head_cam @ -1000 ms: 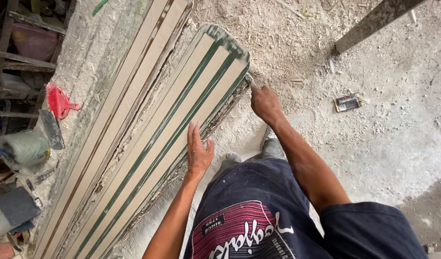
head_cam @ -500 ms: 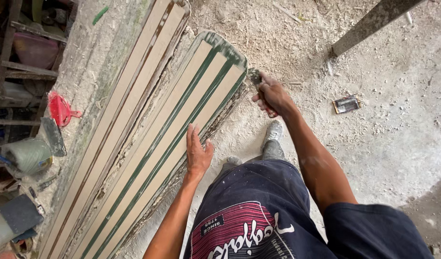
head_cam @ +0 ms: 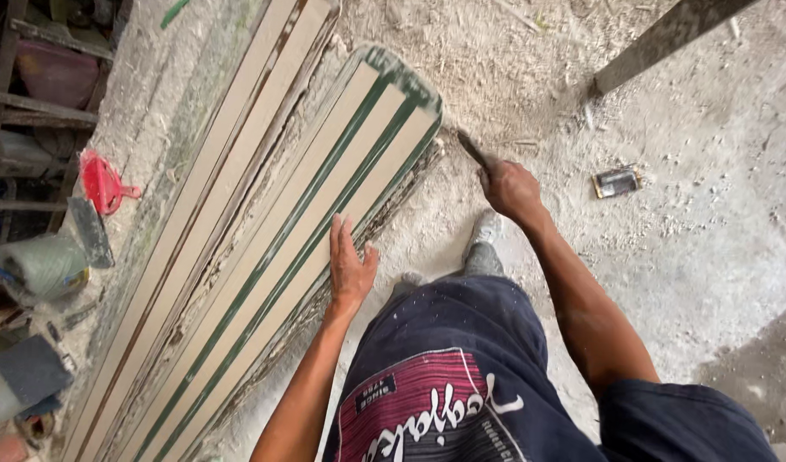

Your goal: The person handles a bundle of white fiber strands, then works on long plaster mold panels on a workbench. They use a small hand scraper to remove dried residue from the mold grooves and edges, reposition and flip the heavy panels, and continue scraping along the strips, working on several panels in turn.

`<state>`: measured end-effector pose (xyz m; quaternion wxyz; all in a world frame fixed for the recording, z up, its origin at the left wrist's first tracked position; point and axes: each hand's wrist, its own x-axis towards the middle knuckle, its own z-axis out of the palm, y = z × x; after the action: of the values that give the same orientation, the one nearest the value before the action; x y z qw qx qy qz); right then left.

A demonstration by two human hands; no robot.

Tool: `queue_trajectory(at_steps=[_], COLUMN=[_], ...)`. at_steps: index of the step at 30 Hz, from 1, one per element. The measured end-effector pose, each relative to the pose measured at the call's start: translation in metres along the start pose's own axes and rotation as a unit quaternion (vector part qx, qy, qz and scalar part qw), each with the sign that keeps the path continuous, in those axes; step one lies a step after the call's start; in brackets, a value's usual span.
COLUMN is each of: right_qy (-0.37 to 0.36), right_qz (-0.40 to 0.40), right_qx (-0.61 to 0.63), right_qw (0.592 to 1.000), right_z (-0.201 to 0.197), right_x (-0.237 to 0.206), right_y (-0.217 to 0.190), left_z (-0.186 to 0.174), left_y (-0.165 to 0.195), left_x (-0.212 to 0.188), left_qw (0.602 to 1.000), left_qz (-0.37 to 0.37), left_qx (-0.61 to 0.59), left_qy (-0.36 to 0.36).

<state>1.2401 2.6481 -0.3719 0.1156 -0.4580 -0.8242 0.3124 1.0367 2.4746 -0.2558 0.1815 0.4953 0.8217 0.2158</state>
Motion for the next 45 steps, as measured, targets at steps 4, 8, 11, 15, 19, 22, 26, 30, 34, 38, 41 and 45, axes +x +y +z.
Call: queue_trajectory(at_steps=[4, 8, 11, 15, 19, 22, 26, 30, 34, 38, 41, 45], right_qy=[-0.125, -0.220, -0.238, -0.230, -0.241, -0.243, -0.202, -0.247, -0.256, -0.215, -0.209, -0.248], right_qz=[0.029, 0.048, 0.067, 0.080, 0.026, 0.039, 0.044, 0.067, 0.036, 0.007, -0.008, 0.008], right_qx=[-0.030, -0.058, -0.050, -0.044, -0.044, -0.073, -0.014, -0.009, -0.050, -0.024, -0.037, -0.159], right_qw=[0.991, 0.973, 0.968, 0.969, 0.969, 0.966, 0.978, 0.967, 0.965, 0.976, 0.977, 0.956], right_z=[0.001, -0.003, -0.005, -0.001, 0.010, 0.015, 0.023, 0.032, 0.029, 0.024, 0.025, 0.019], right_x=[0.011, 0.023, 0.026, 0.029, 0.039, 0.041, 0.039, 0.046, 0.056, 0.057, 0.061, 0.067], right_y=[0.005, 0.005, 0.012, 0.022, 0.036, 0.050, 0.051, 0.028, 0.015, 0.012, 0.003, -0.011], left_z=[0.001, 0.002, 0.006, 0.007, 0.007, 0.008, 0.008, 0.006, 0.006, 0.003, 0.002, 0.004], left_y=[0.002, 0.007, 0.017, 0.034, 0.046, 0.055, 0.060, 0.062, 0.066, 0.065, 0.062, 0.058], left_x=[0.000, 0.002, 0.004, 0.010, 0.015, 0.014, 0.014, 0.010, 0.009, 0.015, 0.017, 0.013], left_qw=[1.000, 1.000, 0.999, 0.999, 0.999, 0.998, 0.999, 0.998, 0.997, 0.999, 1.000, 0.998], left_qz=[-0.017, -0.015, -0.017, -0.007, -0.004, -0.023, 0.011, -0.026, -0.011, 0.023, 0.014, 0.052], left_qx=[-0.009, 0.003, -0.009, -0.010, -0.011, -0.010, -0.010, 0.004, 0.001, 0.002, -0.001, -0.001], left_qy=[-0.009, -0.004, -0.035, -0.032, -0.036, -0.064, -0.042, -0.064, -0.079, -0.037, -0.026, -0.031])
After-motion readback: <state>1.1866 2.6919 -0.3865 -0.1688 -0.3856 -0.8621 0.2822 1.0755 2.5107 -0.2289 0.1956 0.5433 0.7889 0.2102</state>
